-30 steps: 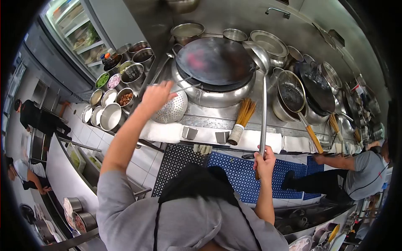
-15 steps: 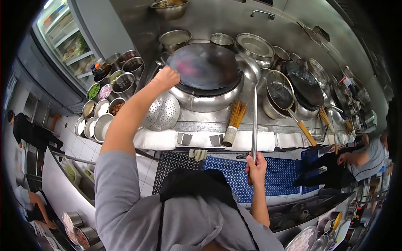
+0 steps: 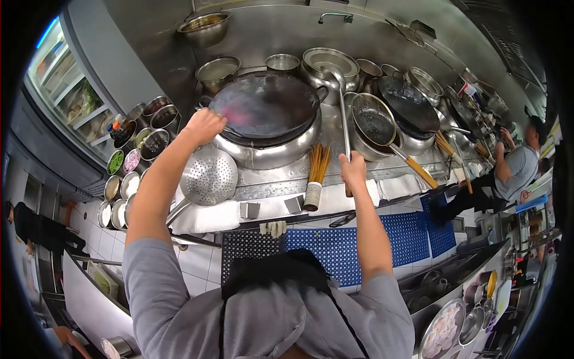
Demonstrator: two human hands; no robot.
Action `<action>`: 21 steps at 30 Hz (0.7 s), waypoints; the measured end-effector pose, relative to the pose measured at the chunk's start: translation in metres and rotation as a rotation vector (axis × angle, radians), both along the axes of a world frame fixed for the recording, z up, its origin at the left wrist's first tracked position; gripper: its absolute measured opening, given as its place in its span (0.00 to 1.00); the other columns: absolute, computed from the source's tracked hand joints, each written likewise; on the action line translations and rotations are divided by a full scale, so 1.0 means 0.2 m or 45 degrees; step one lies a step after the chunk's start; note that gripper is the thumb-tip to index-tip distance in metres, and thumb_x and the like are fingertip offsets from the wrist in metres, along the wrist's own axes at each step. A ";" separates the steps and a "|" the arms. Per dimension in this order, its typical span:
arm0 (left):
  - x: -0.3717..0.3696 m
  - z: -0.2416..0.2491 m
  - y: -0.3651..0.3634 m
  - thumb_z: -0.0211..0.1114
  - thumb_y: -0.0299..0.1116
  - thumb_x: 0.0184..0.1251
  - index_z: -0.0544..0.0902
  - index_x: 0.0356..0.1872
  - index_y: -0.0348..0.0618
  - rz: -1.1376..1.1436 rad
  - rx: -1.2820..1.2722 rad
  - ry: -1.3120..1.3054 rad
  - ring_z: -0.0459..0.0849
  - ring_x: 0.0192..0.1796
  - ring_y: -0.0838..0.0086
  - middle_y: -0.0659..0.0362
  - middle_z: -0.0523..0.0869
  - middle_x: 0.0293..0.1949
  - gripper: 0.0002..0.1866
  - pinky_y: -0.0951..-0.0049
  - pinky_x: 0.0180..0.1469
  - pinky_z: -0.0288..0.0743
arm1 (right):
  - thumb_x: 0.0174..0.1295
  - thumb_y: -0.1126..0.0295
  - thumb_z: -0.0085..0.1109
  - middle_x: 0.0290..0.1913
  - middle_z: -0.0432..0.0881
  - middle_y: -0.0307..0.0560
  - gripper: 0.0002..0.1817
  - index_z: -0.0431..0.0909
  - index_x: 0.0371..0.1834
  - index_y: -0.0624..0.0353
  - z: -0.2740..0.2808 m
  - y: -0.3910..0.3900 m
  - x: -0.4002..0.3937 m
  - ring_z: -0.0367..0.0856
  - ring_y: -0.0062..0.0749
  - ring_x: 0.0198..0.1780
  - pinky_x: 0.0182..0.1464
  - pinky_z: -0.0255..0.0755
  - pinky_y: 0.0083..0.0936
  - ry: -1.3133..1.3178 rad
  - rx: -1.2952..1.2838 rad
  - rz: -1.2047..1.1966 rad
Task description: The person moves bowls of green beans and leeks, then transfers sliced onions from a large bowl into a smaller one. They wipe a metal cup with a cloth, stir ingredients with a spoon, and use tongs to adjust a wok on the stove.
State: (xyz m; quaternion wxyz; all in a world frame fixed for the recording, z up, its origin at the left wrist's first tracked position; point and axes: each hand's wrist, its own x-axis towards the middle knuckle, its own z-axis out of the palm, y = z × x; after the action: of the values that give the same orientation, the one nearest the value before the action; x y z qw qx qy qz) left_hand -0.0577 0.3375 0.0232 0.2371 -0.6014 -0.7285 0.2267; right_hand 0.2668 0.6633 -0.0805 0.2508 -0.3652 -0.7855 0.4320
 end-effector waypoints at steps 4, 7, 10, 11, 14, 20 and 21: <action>-0.01 0.05 -0.01 0.63 0.31 0.59 0.84 0.34 0.46 0.019 -0.015 -0.014 0.90 0.37 0.64 0.57 0.89 0.31 0.05 0.62 0.38 0.79 | 0.71 0.66 0.61 0.19 0.73 0.40 0.12 0.72 0.37 0.63 0.04 -0.08 0.00 0.71 0.25 0.15 0.15 0.66 0.26 0.111 -0.612 0.159; -0.11 0.06 -0.05 0.64 0.34 0.59 0.85 0.34 0.47 0.001 -0.019 -0.044 0.89 0.37 0.63 0.57 0.88 0.29 0.05 0.61 0.37 0.79 | 0.71 0.67 0.61 0.20 0.73 0.39 0.09 0.72 0.37 0.60 0.11 -0.14 0.11 0.70 0.24 0.15 0.14 0.66 0.24 0.158 -0.781 0.166; -0.15 0.14 -0.08 0.67 0.40 0.61 0.85 0.35 0.48 -0.008 -0.021 -0.073 0.88 0.42 0.64 0.60 0.89 0.31 0.09 0.61 0.43 0.79 | 0.70 0.67 0.62 0.21 0.75 0.39 0.09 0.73 0.39 0.59 0.18 -0.19 0.22 0.71 0.23 0.15 0.15 0.68 0.23 0.187 -0.889 0.127; -0.18 0.16 -0.09 0.68 0.42 0.61 0.85 0.35 0.48 -0.014 -0.015 -0.080 0.88 0.43 0.65 0.61 0.89 0.32 0.10 0.61 0.44 0.79 | 0.70 0.67 0.62 0.22 0.75 0.38 0.09 0.74 0.39 0.59 0.20 -0.21 0.26 0.71 0.22 0.15 0.15 0.68 0.22 0.180 -0.911 0.104; -0.21 0.17 -0.08 0.72 0.47 0.58 0.85 0.37 0.49 0.075 -0.071 -0.087 0.88 0.46 0.66 0.62 0.89 0.37 0.14 0.62 0.46 0.78 | 0.70 0.66 0.62 0.22 0.76 0.38 0.09 0.75 0.42 0.59 0.28 -0.21 0.30 0.72 0.21 0.16 0.16 0.70 0.22 0.202 -0.989 0.106; -0.24 0.12 -0.11 0.73 0.47 0.57 0.85 0.38 0.49 0.047 -0.015 -0.051 0.87 0.46 0.68 0.62 0.89 0.37 0.15 0.63 0.47 0.77 | 0.71 0.67 0.61 0.22 0.75 0.38 0.09 0.73 0.37 0.58 0.29 -0.22 0.29 0.71 0.23 0.16 0.16 0.69 0.23 0.211 -0.979 0.107; -0.25 0.12 -0.12 0.73 0.47 0.57 0.85 0.39 0.49 0.049 -0.003 -0.047 0.87 0.47 0.68 0.62 0.88 0.37 0.15 0.64 0.47 0.77 | 0.71 0.67 0.61 0.22 0.75 0.38 0.09 0.73 0.38 0.58 0.30 -0.22 0.29 0.71 0.23 0.17 0.16 0.69 0.23 0.206 -0.972 0.112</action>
State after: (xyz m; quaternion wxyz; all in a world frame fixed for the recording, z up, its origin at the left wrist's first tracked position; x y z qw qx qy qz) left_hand -0.1067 0.3139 0.0466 0.2184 -0.5918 -0.7439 0.2209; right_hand 0.3247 0.6195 -0.0214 0.1394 -0.3631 -0.5609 0.7309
